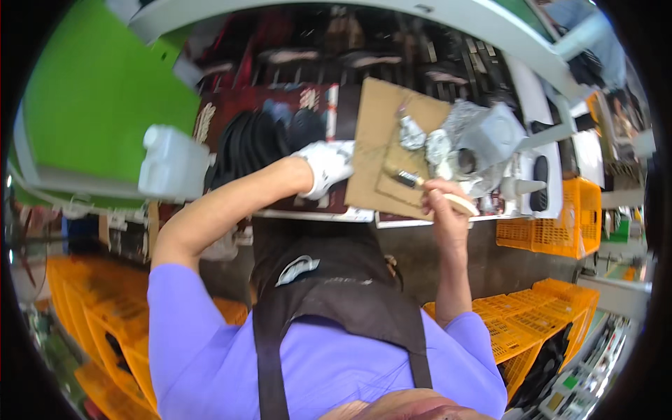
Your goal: The person repeatedly applies a liquid adhesive to the bottom of black shoe soles using a brush. They dip the brush into a container, spread the substance across the sole's surface and grooves, and then place the treated sole back onto a stack. This process is repeated for multiple soles throughout the clip.
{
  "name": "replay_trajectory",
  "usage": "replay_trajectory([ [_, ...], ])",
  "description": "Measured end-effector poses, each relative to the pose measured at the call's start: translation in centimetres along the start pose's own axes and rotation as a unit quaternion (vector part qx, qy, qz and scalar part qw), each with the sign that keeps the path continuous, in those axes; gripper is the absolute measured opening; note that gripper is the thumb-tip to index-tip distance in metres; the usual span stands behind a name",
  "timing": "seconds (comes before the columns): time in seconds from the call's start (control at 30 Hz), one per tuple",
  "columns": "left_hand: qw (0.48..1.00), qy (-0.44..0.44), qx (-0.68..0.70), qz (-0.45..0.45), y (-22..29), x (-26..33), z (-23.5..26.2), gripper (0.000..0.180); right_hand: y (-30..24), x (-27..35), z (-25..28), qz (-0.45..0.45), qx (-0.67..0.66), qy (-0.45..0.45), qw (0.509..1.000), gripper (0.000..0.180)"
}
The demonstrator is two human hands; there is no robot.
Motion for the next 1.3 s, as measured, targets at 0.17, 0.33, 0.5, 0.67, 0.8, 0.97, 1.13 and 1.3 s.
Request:
replay_trajectory([
  [0.17,0.997,-0.054,-0.035,-0.043,0.9,0.5,2.8,0.036,-0.8,-0.1,1.9,-0.001,0.009,0.013,1.0,0.016],
  [0.33,0.99,0.117,0.034,-0.065,-1.2,3.9,5.3,0.031,-1.7,0.4,4.5,-0.031,0.066,0.078,0.994,0.017],
  [0.5,0.949,0.313,0.045,0.006,-2.9,6.6,4.9,0.038,-1.6,0.2,5.0,-0.031,0.038,0.103,0.993,0.018],
  [0.67,0.88,0.431,0.041,0.195,-4.4,9.7,6.6,0.042,-1.4,0.1,5.5,-0.019,0.05,0.123,0.991,0.018],
  [0.8,0.761,0.576,0.064,0.292,-5.5,14.3,6.9,0.035,-2.2,-0.1,7.1,-0.002,0.053,0.15,0.987,0.017],
  [0.97,0.348,0.786,0.425,0.282,-7.4,19.4,3.9,0.042,-2.8,-0.6,8.9,-0.017,0.101,0.198,0.975,0.017],
  [1.13,0.145,0.661,0.736,0.025,-3.8,16.2,1.7,0.046,-3.8,-1.9,10.1,0.0,0.205,0.207,0.957,0.019],
  [1.3,0.295,0.5,0.814,-0.031,0.9,11.8,0.2,0.049,-2.5,-4.0,9.7,-0.008,0.38,0.156,0.912,0.017],
])
Point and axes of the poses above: each hand's wrist, its own x-axis away from the middle knuckle, its own z-axis out of the back of the hand, y = z × x, the point moved 3 cm from there along -x, towards the middle knuckle, and after that the axes turned 4 degrees about -y, right-handed, at the moved point
